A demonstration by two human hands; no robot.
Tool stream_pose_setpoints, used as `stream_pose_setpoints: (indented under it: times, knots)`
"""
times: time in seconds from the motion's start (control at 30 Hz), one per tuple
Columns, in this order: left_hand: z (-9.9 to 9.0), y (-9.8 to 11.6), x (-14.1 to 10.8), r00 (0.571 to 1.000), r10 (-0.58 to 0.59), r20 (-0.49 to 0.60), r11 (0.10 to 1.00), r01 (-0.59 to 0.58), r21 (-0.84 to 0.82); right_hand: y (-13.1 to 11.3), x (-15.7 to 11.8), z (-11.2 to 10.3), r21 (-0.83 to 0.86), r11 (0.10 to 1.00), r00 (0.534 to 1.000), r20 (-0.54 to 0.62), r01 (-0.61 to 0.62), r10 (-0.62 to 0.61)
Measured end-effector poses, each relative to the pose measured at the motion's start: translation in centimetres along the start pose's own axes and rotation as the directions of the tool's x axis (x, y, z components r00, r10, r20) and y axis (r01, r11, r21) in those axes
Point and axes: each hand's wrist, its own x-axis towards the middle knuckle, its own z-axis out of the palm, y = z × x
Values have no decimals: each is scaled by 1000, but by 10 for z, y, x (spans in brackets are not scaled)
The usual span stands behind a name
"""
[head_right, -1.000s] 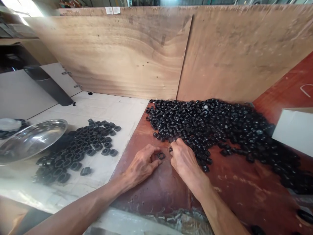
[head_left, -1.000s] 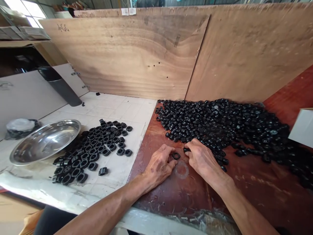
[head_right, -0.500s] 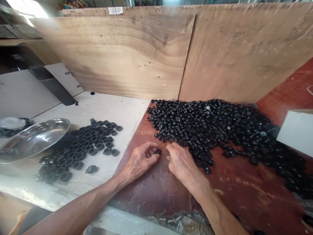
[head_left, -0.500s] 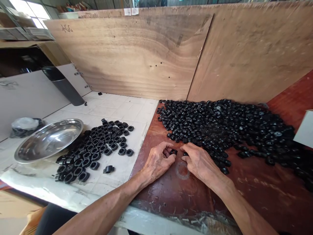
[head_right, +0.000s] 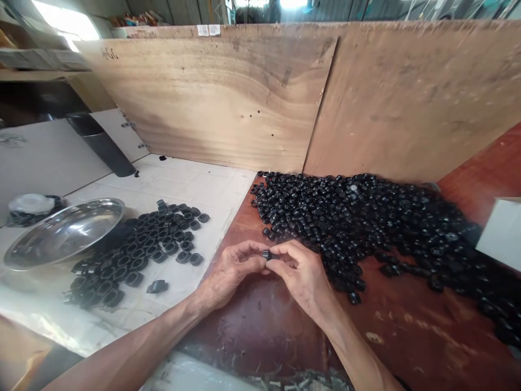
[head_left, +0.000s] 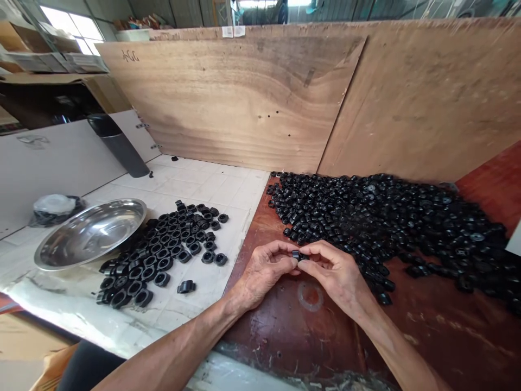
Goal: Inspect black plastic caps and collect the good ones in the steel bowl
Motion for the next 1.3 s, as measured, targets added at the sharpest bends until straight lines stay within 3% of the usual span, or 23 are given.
stream_pose_setpoints:
  times: [0.07, 0.13, 0.27, 0.43, 0.63, 0.77, 0.97, 1.1, 1.23, 1.3]
  knots:
    - [-1, 1, -1, 1000, 2, 2, 1000, -2, 27, 2, -1, 3, -112, 978, 983, -30, 174, -179]
    - [-1, 2, -2, 1000, -7, -11, 998, 8, 58, 1, -1, 6, -128, 962, 968, -49, 240, -248]
    - [-2, 3, -2, 1000, -23, -11, 996, 23, 83, -4, -2, 5, -62, 981, 977, -93, 184, -190]
    - [-1, 3, -5, 1000, 20, 19, 988, -23, 153, -9, -4, 2, -36, 974, 970, -94, 223, -225]
    - [-2, 4, -8, 994, 101, 47, 959, -110, 262, -2, -5, 9, 10, 997, 990, -113, 83, -81]
    - [-3, 5, -7, 989, 139, 59, 919, -151, 364, -3, -8, 10, -164, 970, 972, -123, 177, -199]
    - [-5, 0, -6, 993, 106, 44, 952, -114, 283, -7, -8, 3, -240, 926, 954, 4, 291, -299]
    - [-6, -1, -8, 994, 106, 35, 925, -111, 363, -3, -8, 2, -409, 863, 948, 18, 296, -316]
    - [1, 3, -11, 996, 88, 25, 955, -92, 283, -7, -13, 1, -300, 931, 974, -28, 207, -226]
    - [3, 5, -11, 995, 96, 22, 974, -98, 206, -8, -13, 2, -274, 933, 971, 11, 233, -239]
